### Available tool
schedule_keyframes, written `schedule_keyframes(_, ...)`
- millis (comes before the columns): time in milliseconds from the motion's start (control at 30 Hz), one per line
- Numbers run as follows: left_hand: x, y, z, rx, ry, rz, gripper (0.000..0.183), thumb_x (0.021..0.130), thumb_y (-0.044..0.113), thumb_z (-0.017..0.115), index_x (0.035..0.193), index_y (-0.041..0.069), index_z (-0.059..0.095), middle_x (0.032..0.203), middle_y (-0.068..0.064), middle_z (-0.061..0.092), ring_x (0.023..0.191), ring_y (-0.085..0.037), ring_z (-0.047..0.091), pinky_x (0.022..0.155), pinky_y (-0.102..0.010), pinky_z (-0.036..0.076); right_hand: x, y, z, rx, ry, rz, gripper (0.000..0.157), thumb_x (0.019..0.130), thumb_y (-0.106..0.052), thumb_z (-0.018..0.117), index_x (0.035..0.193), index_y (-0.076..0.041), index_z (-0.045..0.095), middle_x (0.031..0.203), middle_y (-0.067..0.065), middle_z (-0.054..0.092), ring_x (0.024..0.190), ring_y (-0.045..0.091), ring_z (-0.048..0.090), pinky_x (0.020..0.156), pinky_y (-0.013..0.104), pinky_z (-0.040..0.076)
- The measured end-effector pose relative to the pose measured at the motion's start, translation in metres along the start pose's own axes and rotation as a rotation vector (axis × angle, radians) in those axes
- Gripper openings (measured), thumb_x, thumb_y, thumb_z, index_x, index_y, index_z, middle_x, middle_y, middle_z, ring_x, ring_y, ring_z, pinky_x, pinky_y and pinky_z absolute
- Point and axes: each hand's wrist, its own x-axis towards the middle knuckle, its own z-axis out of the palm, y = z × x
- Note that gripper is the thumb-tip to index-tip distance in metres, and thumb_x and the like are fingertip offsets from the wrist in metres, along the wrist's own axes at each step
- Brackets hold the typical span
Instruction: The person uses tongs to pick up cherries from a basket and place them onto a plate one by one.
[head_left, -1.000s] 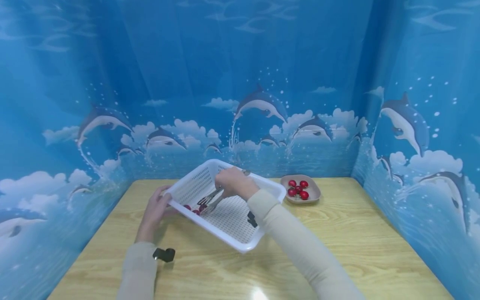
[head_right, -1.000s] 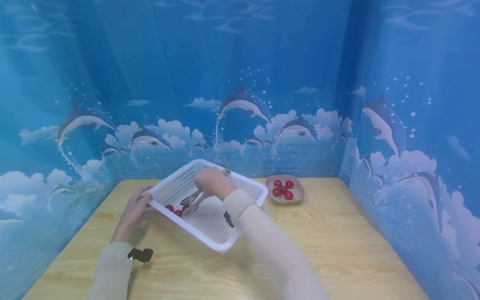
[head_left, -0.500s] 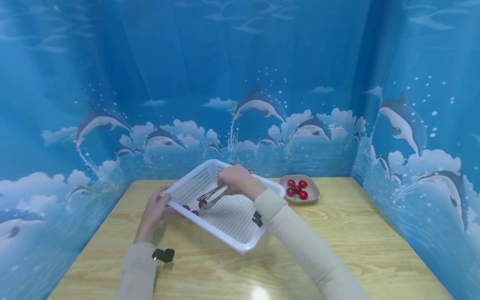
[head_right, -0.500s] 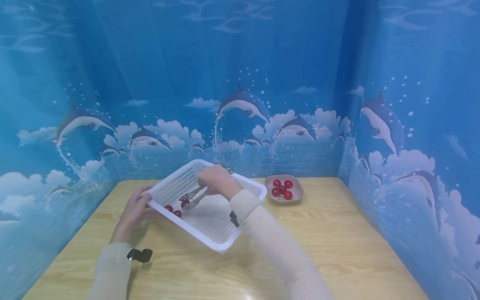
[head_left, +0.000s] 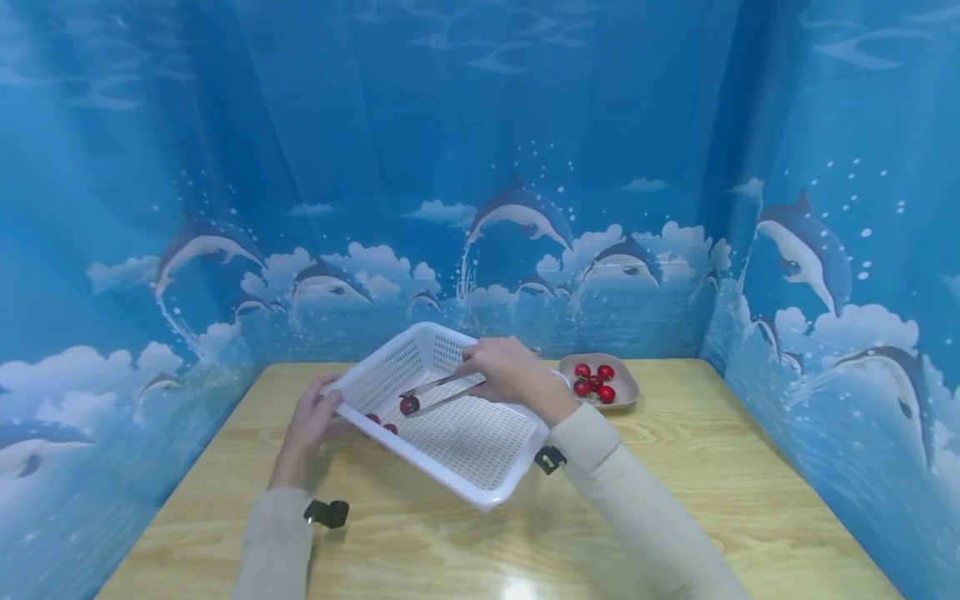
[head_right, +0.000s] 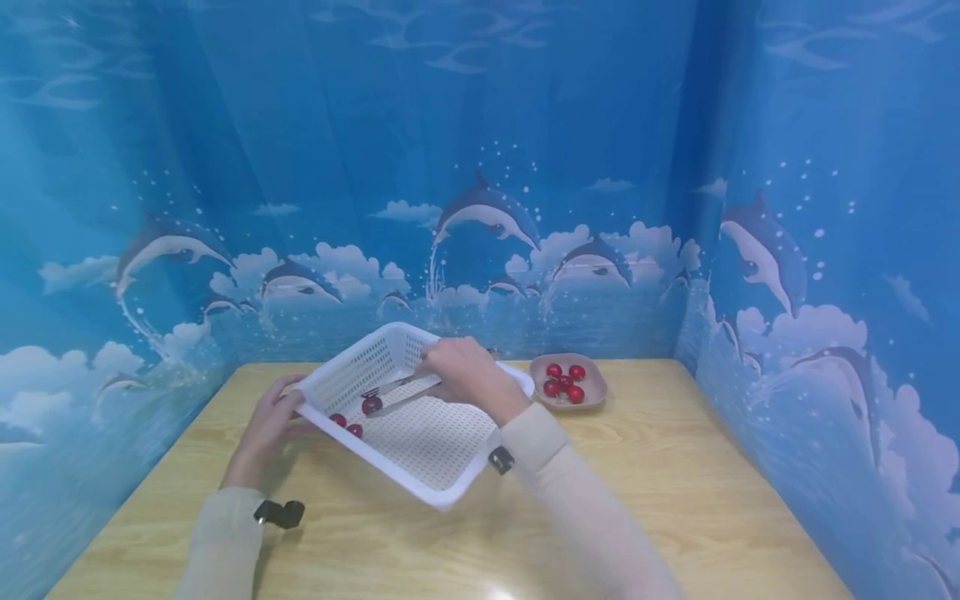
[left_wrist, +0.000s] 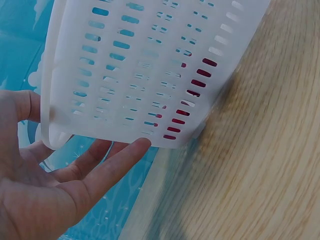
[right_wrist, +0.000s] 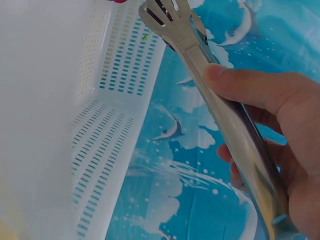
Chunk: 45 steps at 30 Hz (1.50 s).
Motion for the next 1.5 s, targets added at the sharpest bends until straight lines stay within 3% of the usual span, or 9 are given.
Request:
schedule_keyframes(233,0.0,-0.002,0.001,0.002,0.002,-0.006,0.057,0.107,0.024,0.039,0.162,0.015,0.028,0.155,-0.03,0.04,0.139,-0.047,0.049,0.11,-0.056,0.056,-0.031,0.01,-0.002,-0.002,0.086,-0.004,0.035,0.087,-0.035,0.082,0.12,-0.026,0.078,0.114,-0.002,0.077,0.101,0.016,0.072,0.079,0.031,0.065)
schedule_keyframes(433,0.002,-0.003,0.0,-0.013,0.002,-0.009,0.057,0.107,0.024,0.04,0.162,0.015,0.028,0.155,-0.029,0.04,0.139,-0.046,0.049,0.11,-0.055,0.056,-0.059,0.02,-0.001,0.028,0.161,0.009,0.031,0.086,-0.032,0.083,0.116,-0.025,0.08,0.108,-0.004,0.077,0.092,0.015,0.07,0.066,0.024,0.058)
schedule_keyframes(667,-0.001,0.002,0.0,-0.014,-0.004,-0.035,0.058,0.108,0.022,0.037,0.163,0.013,0.025,0.155,-0.03,0.039,0.14,-0.047,0.048,0.113,-0.057,0.053,-0.083,0.028,0.003,0.021,0.215,0.072,0.035,0.083,-0.033,0.086,0.116,-0.024,0.08,0.106,-0.004,0.077,0.09,0.014,0.068,0.067,0.024,0.06)
schedule_keyframes(1100,0.001,-0.002,0.002,-0.015,0.006,-0.015,0.056,0.107,0.023,0.039,0.162,0.015,0.029,0.153,-0.029,0.041,0.138,-0.046,0.05,0.109,-0.054,0.056,-0.103,0.026,0.017,0.097,0.298,0.092,0.037,0.078,-0.027,0.09,0.113,-0.021,0.081,0.109,-0.002,0.077,0.096,0.016,0.071,0.076,0.032,0.065)
schedule_keyframes(1500,-0.001,0.0,0.001,-0.006,0.012,-0.001,0.057,0.106,0.023,0.04,0.162,0.014,0.03,0.151,-0.03,0.043,0.135,-0.044,0.052,0.109,-0.054,0.057,-0.109,0.03,0.014,0.065,0.396,0.088,0.037,0.074,-0.025,0.093,0.109,-0.021,0.082,0.103,-0.002,0.078,0.088,0.017,0.072,0.058,0.022,0.057)
